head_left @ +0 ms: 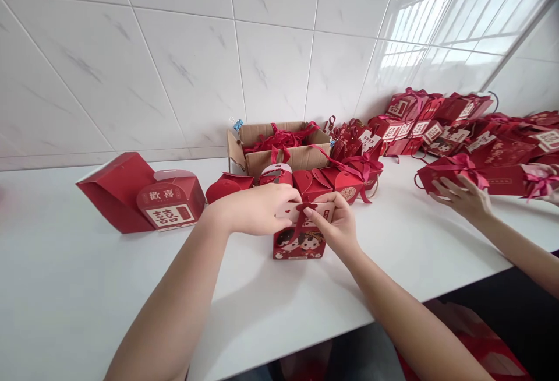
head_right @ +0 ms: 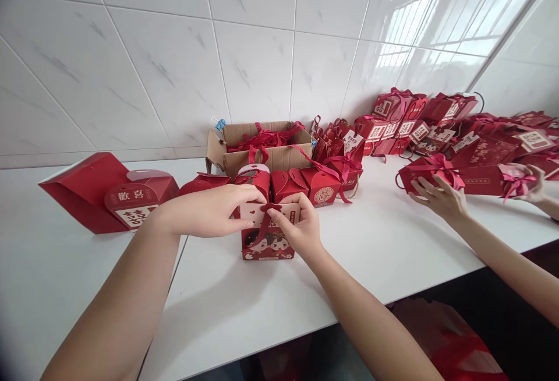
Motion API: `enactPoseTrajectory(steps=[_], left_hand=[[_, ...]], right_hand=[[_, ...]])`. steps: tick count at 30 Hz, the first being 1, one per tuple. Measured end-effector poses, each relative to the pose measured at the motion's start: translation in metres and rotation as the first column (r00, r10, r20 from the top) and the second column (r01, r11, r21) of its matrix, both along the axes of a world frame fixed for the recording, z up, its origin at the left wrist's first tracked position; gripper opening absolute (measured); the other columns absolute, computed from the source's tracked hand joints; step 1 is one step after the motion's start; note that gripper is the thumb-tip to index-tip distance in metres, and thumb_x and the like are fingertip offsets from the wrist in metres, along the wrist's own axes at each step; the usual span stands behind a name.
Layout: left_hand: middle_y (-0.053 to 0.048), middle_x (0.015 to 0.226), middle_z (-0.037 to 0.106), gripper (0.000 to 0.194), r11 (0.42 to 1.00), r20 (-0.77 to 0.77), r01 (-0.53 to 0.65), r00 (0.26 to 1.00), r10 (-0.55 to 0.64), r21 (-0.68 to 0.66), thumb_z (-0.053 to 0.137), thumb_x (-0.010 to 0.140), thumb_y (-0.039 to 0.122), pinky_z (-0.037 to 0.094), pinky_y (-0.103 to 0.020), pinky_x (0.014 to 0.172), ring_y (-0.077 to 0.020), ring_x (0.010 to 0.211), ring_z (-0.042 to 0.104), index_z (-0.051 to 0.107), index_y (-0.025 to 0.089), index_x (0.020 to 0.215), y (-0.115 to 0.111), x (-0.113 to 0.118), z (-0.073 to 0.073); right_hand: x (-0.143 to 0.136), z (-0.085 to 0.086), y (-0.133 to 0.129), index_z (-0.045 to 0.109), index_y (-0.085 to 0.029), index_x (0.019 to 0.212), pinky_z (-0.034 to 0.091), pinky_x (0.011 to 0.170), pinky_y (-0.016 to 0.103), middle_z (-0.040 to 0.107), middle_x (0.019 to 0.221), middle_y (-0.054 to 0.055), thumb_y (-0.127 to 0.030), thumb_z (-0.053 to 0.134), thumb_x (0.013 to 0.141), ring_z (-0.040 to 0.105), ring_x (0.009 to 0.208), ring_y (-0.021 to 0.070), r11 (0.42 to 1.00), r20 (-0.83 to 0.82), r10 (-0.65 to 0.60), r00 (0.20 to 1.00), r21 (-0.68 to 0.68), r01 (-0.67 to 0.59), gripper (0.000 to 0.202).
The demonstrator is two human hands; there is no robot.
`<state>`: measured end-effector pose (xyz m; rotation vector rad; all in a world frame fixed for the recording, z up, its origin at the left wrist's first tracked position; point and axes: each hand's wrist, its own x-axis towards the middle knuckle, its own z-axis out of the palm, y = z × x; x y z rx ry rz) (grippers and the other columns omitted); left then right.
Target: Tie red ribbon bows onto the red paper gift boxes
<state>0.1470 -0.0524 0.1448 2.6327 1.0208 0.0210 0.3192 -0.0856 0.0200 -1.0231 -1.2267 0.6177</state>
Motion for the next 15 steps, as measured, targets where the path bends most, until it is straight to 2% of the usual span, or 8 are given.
enactPoseTrajectory(steps=[2,4,8,11,13,15], left_hand=[[-0.002,0.090,0.062,0.026,1.000,-0.019,-0.001,1.000,0.001,0.020,0.058,0.077,0.045,0.037,-0.026,0.051,-0.0163,0.069,0.058,0.053,0.021,0.086,-0.003,0.007,-0.003],[-0.002,0.085,0.060,0.033,0.994,-0.013,0.009,1.000,-0.008,0.111,0.062,0.073,0.050,0.035,-0.027,0.051,-0.0181,0.070,0.057,0.049,0.020,0.080,-0.005,0.017,-0.010],[-0.004,0.085,0.059,0.009,0.952,-0.021,-0.003,1.000,0.010,0.306,0.055,0.075,0.023,0.033,-0.028,0.050,-0.0183,0.070,0.056,0.047,0.019,0.076,-0.005,0.034,-0.023],[-0.002,0.085,0.059,0.005,0.952,0.034,-0.006,0.999,-0.005,0.305,0.051,0.075,0.016,0.033,-0.027,0.050,-0.0159,0.068,0.056,0.049,0.020,0.075,-0.001,0.030,-0.022],[0.000,0.085,0.060,0.003,0.960,0.116,-0.040,0.993,0.008,0.276,0.052,0.076,0.018,0.034,-0.026,0.050,-0.0144,0.066,0.055,0.051,0.021,0.075,0.002,0.020,-0.016],[0.001,0.080,0.061,0.002,0.969,0.168,-0.106,0.983,0.069,0.223,0.053,0.077,0.022,0.035,-0.025,0.049,-0.0131,0.061,0.055,0.054,0.021,0.075,0.005,0.008,-0.008]], right_hand=[[0.000,0.001,-0.001,0.050,-0.022,0.077,0.042,0.047,0.023,0.056,0.064,-0.004,-0.035,0.074,0.071,0.051,0.054,0.0106,0.998,-0.002,-0.052,0.999,0.022,0.052,0.028],[0.000,0.000,-0.001,0.050,-0.021,0.078,0.042,0.049,0.023,0.055,0.066,-0.004,-0.034,0.075,0.071,0.051,0.055,0.0104,0.996,0.003,-0.082,0.997,0.040,0.082,0.028],[0.002,0.001,-0.001,0.050,-0.021,0.079,0.041,0.049,0.022,0.053,0.066,-0.005,-0.033,0.074,0.072,0.049,0.054,0.0096,0.995,-0.015,-0.085,0.996,0.053,0.085,0.028],[0.003,0.003,0.000,0.049,-0.021,0.076,0.039,0.047,0.022,0.052,0.063,-0.005,-0.032,0.074,0.071,0.047,0.052,0.0091,0.990,0.013,-0.124,0.992,0.069,0.123,0.028],[0.003,0.004,0.000,0.049,-0.021,0.076,0.041,0.048,0.022,0.053,0.065,-0.005,-0.031,0.074,0.070,0.048,0.054,0.0092,0.986,0.025,-0.140,0.990,0.094,0.137,0.027],[0.003,0.003,0.000,0.049,-0.022,0.076,0.042,0.049,0.022,0.054,0.067,-0.004,-0.031,0.074,0.071,0.050,0.056,0.0096,0.985,0.031,-0.130,0.991,0.119,0.126,0.027]])
